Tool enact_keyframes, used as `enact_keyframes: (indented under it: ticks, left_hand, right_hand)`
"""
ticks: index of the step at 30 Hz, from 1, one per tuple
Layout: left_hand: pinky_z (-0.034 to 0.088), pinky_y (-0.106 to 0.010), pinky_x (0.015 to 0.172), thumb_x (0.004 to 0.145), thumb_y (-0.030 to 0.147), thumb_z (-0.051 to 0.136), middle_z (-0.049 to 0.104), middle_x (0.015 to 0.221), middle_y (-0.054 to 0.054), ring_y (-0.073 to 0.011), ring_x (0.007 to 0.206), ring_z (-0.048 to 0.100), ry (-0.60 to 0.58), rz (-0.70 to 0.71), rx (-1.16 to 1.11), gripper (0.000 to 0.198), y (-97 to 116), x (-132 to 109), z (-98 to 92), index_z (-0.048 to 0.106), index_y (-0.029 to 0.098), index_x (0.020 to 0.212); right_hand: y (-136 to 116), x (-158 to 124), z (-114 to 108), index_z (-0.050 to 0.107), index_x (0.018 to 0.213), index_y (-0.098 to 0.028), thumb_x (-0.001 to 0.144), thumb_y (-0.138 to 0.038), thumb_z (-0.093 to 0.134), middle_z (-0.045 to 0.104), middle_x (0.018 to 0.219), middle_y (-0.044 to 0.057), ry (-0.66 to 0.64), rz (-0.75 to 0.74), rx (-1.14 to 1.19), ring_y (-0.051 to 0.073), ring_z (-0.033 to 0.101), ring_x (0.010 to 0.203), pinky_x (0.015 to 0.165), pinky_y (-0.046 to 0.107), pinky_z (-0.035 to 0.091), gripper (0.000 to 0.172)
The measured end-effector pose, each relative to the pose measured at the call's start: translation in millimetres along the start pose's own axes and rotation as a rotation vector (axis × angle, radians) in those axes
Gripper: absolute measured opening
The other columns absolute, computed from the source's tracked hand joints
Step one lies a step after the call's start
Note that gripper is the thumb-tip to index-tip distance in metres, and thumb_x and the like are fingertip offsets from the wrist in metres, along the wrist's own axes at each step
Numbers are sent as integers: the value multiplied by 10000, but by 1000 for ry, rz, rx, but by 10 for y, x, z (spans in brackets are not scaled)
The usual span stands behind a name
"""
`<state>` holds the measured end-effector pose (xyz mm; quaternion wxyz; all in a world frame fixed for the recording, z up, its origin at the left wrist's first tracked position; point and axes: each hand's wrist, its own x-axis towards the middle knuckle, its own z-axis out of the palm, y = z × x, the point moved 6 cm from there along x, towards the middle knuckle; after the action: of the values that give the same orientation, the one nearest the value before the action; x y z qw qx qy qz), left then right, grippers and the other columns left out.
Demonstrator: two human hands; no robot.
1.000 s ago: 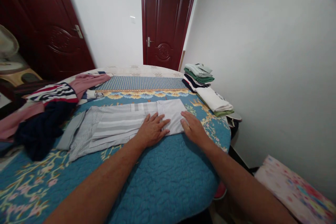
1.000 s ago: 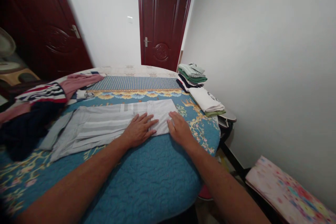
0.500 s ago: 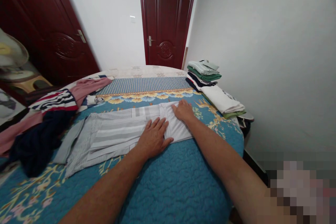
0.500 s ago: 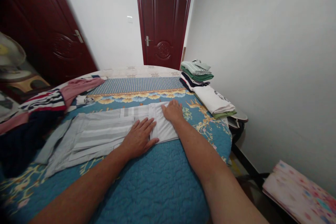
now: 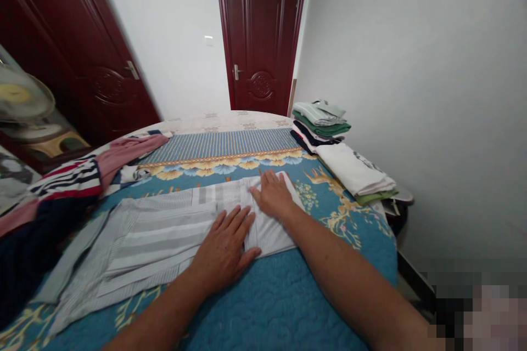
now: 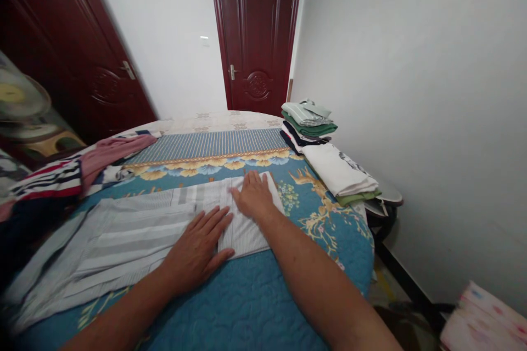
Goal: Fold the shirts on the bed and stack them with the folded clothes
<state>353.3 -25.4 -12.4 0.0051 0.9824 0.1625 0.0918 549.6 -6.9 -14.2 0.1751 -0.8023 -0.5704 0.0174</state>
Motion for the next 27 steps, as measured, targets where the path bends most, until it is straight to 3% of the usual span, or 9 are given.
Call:
enact_keyframes:
  ticks: [5,9,18,27]
  left_hand:
    - [348,-572,1300,1024,651,507,429,1724,-115,-333,1583,422,53,27,35,770,-41,-31,43,413,249,1674]
    - [358,-582,1296,1015,655,519,438,1715,-110,-339,1580,428,47,22,25,777,-41,-35,34,404,277,1685]
    - [311,-571,1317,1017,640,522,421,1731,-84,-329,1596,399,-1,3,-46,784,-10,-5,1,357,305,1707]
    - [215,-547,1341,1041,666,462,321,1778,-118,-324,1649,281,-109,-35,-62,805,57,-34,-28,332,225,1702]
  right_hand:
    - [-330,-70,10,414,1632,-33,1109,-574,376,359,1727,227,-97,-230,128,310,261,1645,1356,506,136,753]
    - [-365,-105,-32,436,1618,-30,1116,-547,378,403,1709,212,-110,-301,175,298,307,1625,1359,492,143,723]
    - [-135,-1,48,428,1638,-73,1104,-633,297,358,1730,217,-73,-99,110,343,237,1650,1347,607,62,785]
    - [189,31,46,448,1624,-56,1109,-584,262,400,1696,255,4,48,8,392,282,1622,1307,680,70,761]
